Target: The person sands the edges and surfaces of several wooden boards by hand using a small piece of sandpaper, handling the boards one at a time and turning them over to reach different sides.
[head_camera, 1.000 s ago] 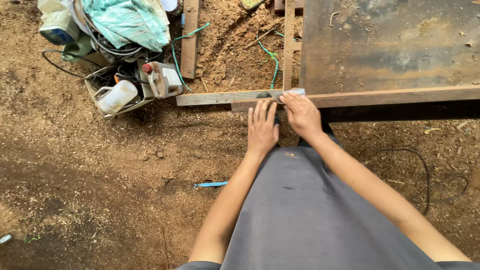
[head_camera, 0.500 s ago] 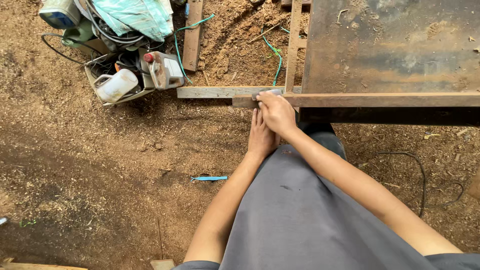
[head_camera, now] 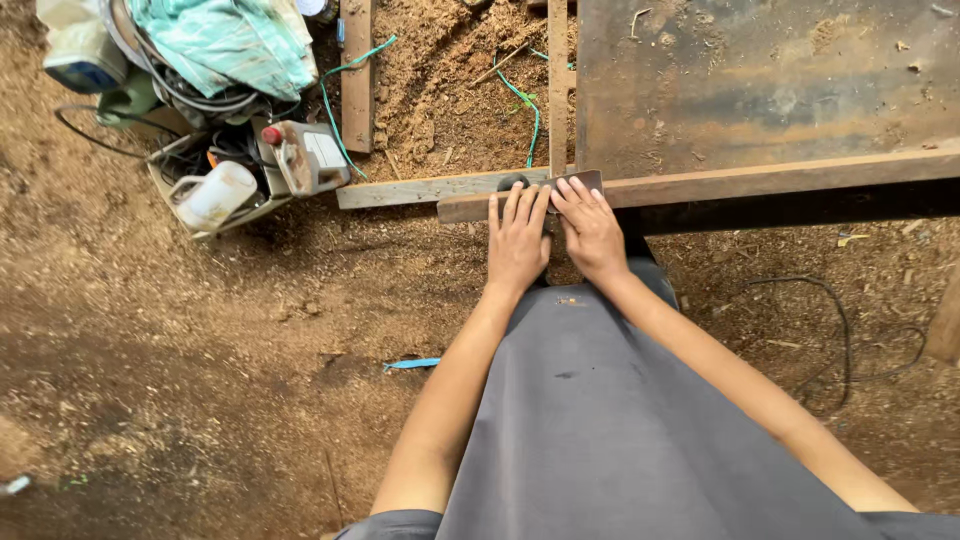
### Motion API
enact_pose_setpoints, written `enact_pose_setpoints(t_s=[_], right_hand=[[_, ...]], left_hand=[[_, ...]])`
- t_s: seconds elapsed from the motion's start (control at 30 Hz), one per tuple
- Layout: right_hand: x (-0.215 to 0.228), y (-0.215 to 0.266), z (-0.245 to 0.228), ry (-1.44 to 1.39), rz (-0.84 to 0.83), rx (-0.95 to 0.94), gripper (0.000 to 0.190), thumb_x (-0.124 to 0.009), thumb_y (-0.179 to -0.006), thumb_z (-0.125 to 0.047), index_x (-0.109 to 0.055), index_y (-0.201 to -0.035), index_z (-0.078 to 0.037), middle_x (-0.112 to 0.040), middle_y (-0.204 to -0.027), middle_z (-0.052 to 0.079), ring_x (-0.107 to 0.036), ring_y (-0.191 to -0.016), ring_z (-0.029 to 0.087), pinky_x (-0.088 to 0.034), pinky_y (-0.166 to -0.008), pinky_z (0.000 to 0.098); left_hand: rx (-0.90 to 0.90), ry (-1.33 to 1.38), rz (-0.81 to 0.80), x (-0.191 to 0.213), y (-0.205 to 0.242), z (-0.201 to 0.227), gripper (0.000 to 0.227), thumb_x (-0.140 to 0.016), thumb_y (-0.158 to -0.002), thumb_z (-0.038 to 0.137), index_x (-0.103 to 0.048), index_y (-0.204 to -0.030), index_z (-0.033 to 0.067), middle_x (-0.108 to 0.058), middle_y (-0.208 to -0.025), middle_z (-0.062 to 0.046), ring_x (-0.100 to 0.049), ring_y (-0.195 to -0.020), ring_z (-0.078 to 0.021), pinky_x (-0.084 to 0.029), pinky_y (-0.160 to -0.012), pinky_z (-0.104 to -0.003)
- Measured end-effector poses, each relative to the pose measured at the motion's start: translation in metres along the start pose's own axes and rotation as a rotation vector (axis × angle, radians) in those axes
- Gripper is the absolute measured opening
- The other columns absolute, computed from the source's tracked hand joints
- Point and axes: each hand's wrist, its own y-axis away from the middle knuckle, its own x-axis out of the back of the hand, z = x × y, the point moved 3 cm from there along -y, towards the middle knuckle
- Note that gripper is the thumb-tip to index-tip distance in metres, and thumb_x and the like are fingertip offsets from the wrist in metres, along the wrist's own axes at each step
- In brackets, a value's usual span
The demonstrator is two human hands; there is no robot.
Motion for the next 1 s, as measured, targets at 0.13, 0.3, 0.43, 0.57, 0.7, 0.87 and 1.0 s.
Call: enact_pose_setpoints(t_s=[0.13, 0.3, 0.43, 0.57, 0.7, 0.87, 1.0], right_hand=[[0.034, 0.014, 0.033, 0.034, 0.025, -0.063, 0.037, -0.058, -0.101, -0.008, -0.066, -0.138, -0.011, -0.061, -0.149, 0.011, -0.049, -0.144, 0.029, -0.036, -0.119, 0.0468], [0.058, 0.022, 0.054, 0.031, 0.236, -0.298, 0.030, -0.056, -0.108, -0.009, -0.068, -0.135, -0.012, -0.063, -0.146, 0.010, -0.052, -0.139, 0.027, -0.038, -0.115, 0.0455], [0.016, -0.001, 0.011, -0.003, 0.145, -0.067, 0.033, -0.059, -0.102, -0.006, -0.068, -0.133, -0.010, -0.063, -0.145, 0.012, -0.054, -0.140, 0.029, -0.039, -0.118, 0.0469], [0.035, -0.007, 0.036, 0.086, 0.139, -0.074, 0.042, -0.055, -0.095, 0.001, -0.069, -0.132, -0.012, -0.066, -0.143, 0.011, -0.057, -0.139, 0.029, -0.042, -0.117, 0.0455], [0.071, -0.009, 0.093, 0.153, 0.228, -0.234, 0.032, -0.058, -0.104, -0.005, -0.072, -0.132, -0.012, -0.068, -0.139, 0.012, -0.057, -0.138, 0.030, -0.042, -0.116, 0.0472], [0.045, -0.019, 0.104, -0.076, 0.194, -0.432, 0.029, -0.055, -0.105, -0.010, -0.072, -0.128, -0.015, -0.071, -0.137, 0.005, -0.063, -0.124, 0.027, -0.049, -0.111, 0.0417], [0.013, -0.018, 0.068, -0.073, 0.295, -0.210, 0.027, -0.061, -0.102, -0.006, -0.072, -0.126, -0.009, -0.068, -0.138, 0.013, -0.060, -0.134, 0.034, -0.047, -0.111, 0.0455]], left_hand=[[-0.029, 0.010, -0.032, -0.010, -0.020, 0.001, 0.070, -0.075, -0.084, 0.015, -0.049, -0.149, 0.0165, -0.058, -0.138, -0.006, -0.047, -0.140, -0.0280, -0.025, -0.123, -0.056], [-0.112, 0.064, -0.035, -0.018, -0.030, -0.015, 0.054, -0.074, -0.089, 0.018, -0.059, -0.141, 0.0180, -0.065, -0.129, -0.002, -0.059, -0.124, -0.0220, -0.036, -0.112, -0.051], [-0.123, 0.114, -0.069, -0.028, -0.047, -0.024, 0.051, -0.074, -0.091, 0.021, -0.062, -0.140, 0.0188, -0.066, -0.123, -0.002, -0.060, -0.120, -0.0232, -0.040, -0.107, -0.048], [-0.102, 0.057, -0.133, -0.030, -0.073, -0.031, 0.049, -0.076, -0.088, 0.027, -0.063, -0.134, 0.0186, -0.068, -0.118, -0.004, -0.058, -0.119, -0.0260, -0.037, -0.107, -0.055], [-0.062, 0.008, -0.158, -0.024, -0.077, -0.025, 0.060, -0.078, -0.085, 0.030, -0.058, -0.140, 0.0166, -0.064, -0.124, -0.006, -0.055, -0.124, -0.0275, -0.033, -0.112, -0.058], [-0.028, -0.208, -0.226, -0.042, -0.083, -0.020, 0.077, -0.078, -0.082, 0.027, -0.045, -0.150, 0.0129, -0.054, -0.143, -0.010, -0.044, -0.139, -0.0289, -0.021, -0.119, -0.065], [-0.124, -0.195, -0.139, -0.049, -0.086, -0.024, 0.081, -0.079, -0.086, 0.028, -0.040, -0.155, 0.0105, -0.046, -0.154, -0.013, -0.035, -0.150, -0.0301, -0.015, -0.123, -0.066]])
